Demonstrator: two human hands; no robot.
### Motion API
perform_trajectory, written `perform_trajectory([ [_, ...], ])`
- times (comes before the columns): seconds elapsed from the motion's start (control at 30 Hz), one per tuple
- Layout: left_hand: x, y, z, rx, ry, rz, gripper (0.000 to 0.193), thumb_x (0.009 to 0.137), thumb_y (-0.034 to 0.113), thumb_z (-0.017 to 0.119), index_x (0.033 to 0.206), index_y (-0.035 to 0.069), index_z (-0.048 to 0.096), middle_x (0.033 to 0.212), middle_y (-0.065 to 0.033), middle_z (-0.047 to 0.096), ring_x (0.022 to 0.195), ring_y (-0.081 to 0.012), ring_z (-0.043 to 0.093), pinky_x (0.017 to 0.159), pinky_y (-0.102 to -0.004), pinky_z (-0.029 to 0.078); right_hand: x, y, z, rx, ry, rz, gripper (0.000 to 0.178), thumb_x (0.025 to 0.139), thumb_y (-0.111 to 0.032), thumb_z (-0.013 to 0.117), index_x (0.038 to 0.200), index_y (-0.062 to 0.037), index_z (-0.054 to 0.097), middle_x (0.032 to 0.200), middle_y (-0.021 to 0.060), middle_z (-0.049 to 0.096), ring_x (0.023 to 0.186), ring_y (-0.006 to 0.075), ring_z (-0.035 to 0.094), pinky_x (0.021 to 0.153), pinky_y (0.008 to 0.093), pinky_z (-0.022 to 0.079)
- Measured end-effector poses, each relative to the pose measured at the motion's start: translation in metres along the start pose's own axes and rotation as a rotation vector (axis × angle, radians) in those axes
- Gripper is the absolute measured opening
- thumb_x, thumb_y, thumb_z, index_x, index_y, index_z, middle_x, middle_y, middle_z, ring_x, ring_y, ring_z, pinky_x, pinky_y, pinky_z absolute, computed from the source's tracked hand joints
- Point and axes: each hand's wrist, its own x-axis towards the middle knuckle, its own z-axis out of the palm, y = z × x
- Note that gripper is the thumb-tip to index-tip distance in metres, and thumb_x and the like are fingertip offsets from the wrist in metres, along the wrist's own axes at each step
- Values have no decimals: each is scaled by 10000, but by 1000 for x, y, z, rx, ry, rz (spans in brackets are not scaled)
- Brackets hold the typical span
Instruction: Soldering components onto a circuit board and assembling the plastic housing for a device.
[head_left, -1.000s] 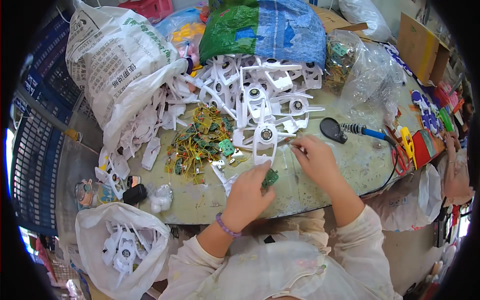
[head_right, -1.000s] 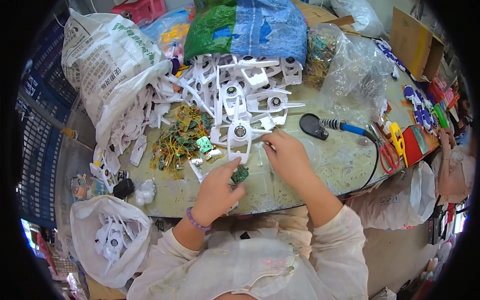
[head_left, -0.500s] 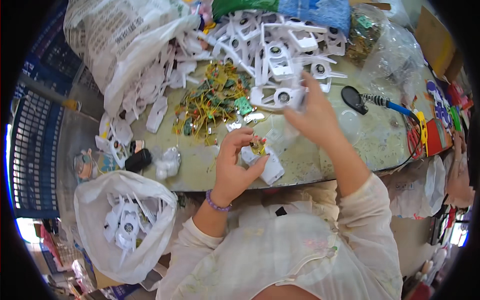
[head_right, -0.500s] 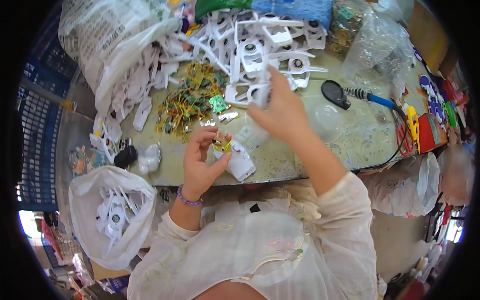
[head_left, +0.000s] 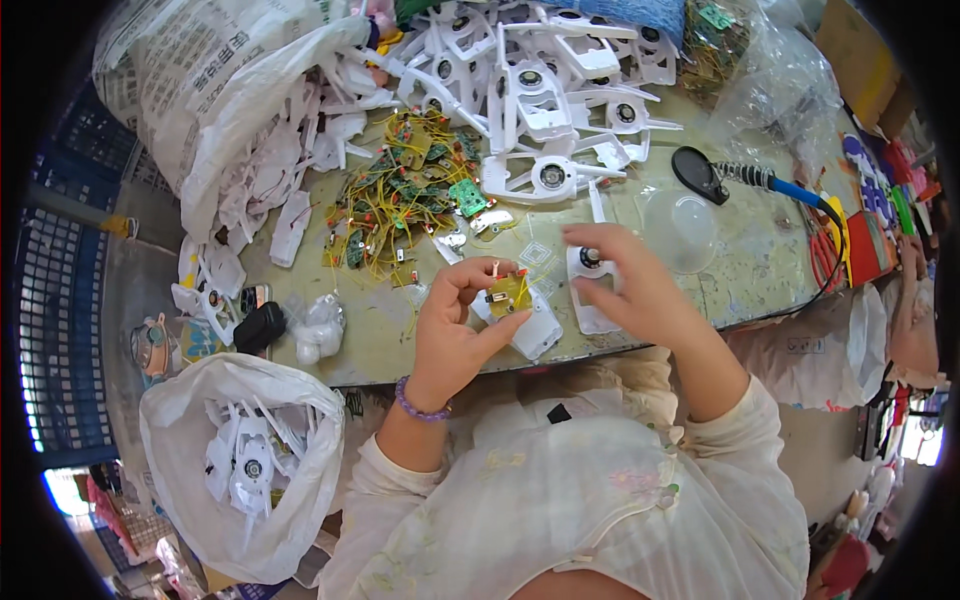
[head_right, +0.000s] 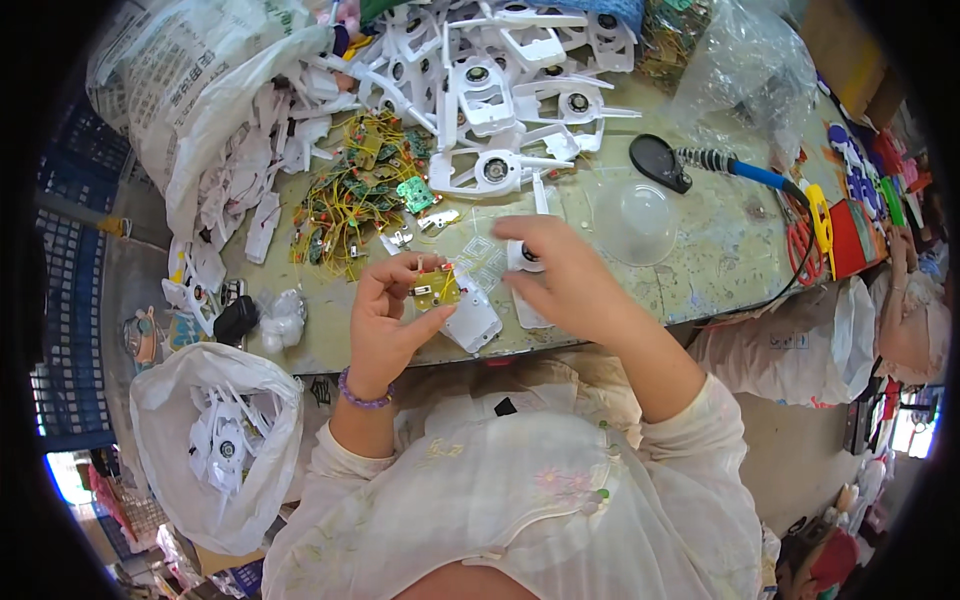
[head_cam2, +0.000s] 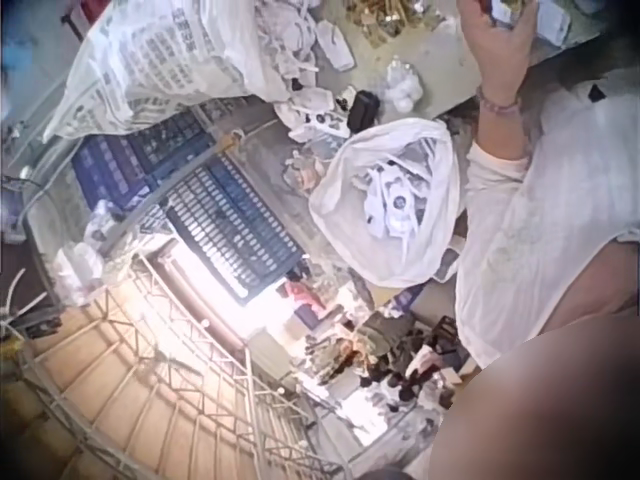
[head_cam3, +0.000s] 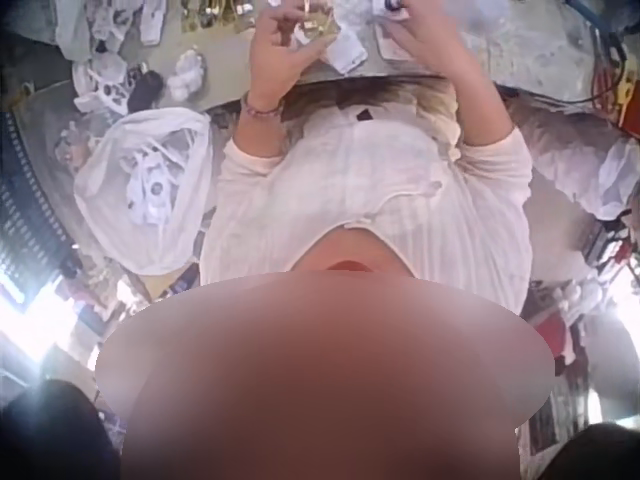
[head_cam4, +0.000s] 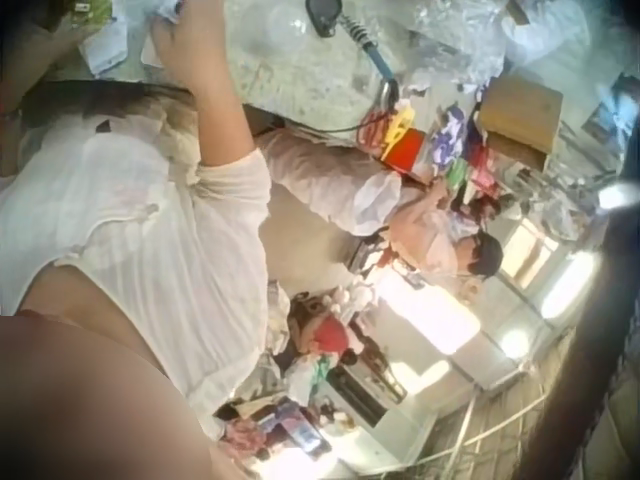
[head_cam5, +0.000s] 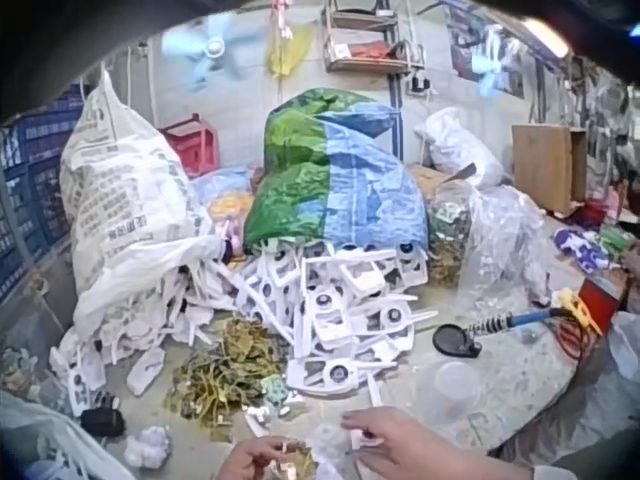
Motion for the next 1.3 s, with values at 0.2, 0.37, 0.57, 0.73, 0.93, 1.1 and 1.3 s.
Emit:
perform_trajectory([
  [0.2,-1,1,-3,-9,-5,-9,457,708,-90,750,1028,62,462,1176,-145,559,1110,-208,556,965,-327,445,18,8,4,-108,-197,-27,219,790,-124,698,994,-71,639,984,94,648,942,296,588,773,396,470],
  [0.37,-1,-1,-4,53,101,-84,445,695,-55,774,994,60,465,1169,-141,548,1107,-209,548,968,-334,428,11,5,-7,34,-149,-5,110,792,-100,692,901,-87,689,766,54,646,798,265,600,738,380,460],
  [0.57,5,21,8,845,222,123,461,651,137,825,1032,58,578,1234,-164,513,1188,-333,466,985,-435,372,11,-11,-1,-255,82,-383,204,677,-63,726,864,-140,700,825,1,646,830,211,583,728,349,454],
  [0.73,10,32,18,936,-33,366,189,748,83,736,926,135,697,872,-15,669,893,-188,633,985,-455,339,5,-12,15,-218,217,-394,183,661,-110,755,827,-132,681,799,-5,642,792,207,580,712,346,453],
  [0.93,11,29,22,898,-72,312,157,736,92,744,880,129,694,818,-6,662,834,-186,623,965,-450,354,-6,-12,18,-180,256,-345,161,679,-108,751,822,-108,677,783,14,642,755,218,582,683,348,465],
  [1.1,15,26,28,876,-65,269,129,721,75,726,834,116,679,755,-7,637,757,-201,602,914,-418,380,-18,-7,13,-160,271,-297,296,731,-174,761,980,-60,650,908,82,638,850,266,588,731,380,484],
  [1.3,15,22,33,821,-6,212,84,707,33,691,772,71,654,718,-29,621,690,-215,565,737,-351,407,-45,-7,14,-421,63,75,715,695,-306,786,1245,25,470,1309,269,424,1197,439,433,981,457,408],
])
